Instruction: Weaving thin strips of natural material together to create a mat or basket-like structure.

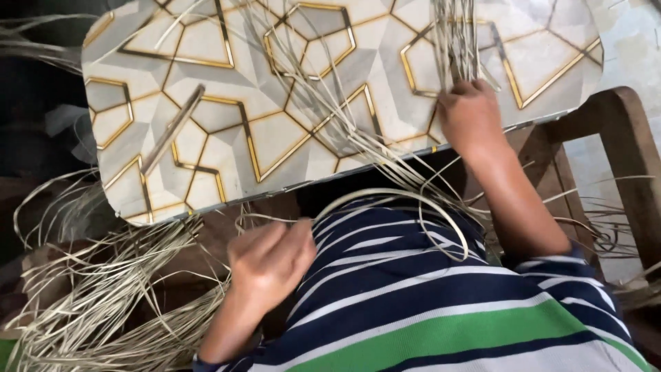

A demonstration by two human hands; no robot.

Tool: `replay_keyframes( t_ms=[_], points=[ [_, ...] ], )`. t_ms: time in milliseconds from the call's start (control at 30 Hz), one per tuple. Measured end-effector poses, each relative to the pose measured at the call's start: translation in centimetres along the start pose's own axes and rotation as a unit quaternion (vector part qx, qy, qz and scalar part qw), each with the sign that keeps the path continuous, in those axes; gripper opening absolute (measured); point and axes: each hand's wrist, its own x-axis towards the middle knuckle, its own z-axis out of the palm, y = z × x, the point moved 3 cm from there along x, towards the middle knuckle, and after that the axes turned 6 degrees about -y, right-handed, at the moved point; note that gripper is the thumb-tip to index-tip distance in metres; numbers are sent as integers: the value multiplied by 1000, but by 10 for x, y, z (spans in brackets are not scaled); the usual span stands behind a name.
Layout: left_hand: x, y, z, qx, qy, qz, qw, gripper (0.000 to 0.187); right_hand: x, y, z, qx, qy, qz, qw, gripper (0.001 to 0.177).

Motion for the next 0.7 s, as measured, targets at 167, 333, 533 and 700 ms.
replay_keyframes(
  t_ms=[167, 333, 533, 700],
  points=[
    [6, -3, 41, 54, 53, 76, 994, 10, -13, -40, -106, 275, 10, -17, 961, 14],
    [49, 28, 37, 29, 92, 123, 988, 10, -15, -115, -160, 412, -4, -125, 903, 14],
    [52, 38, 41, -5, 95, 127, 987, 15, -24, -129, -145, 352, 35, -172, 919, 11],
    [31, 28, 22, -32, 89, 131, 987, 14, -54, -79, -107, 233, 95, -147, 957, 19]
  ],
)
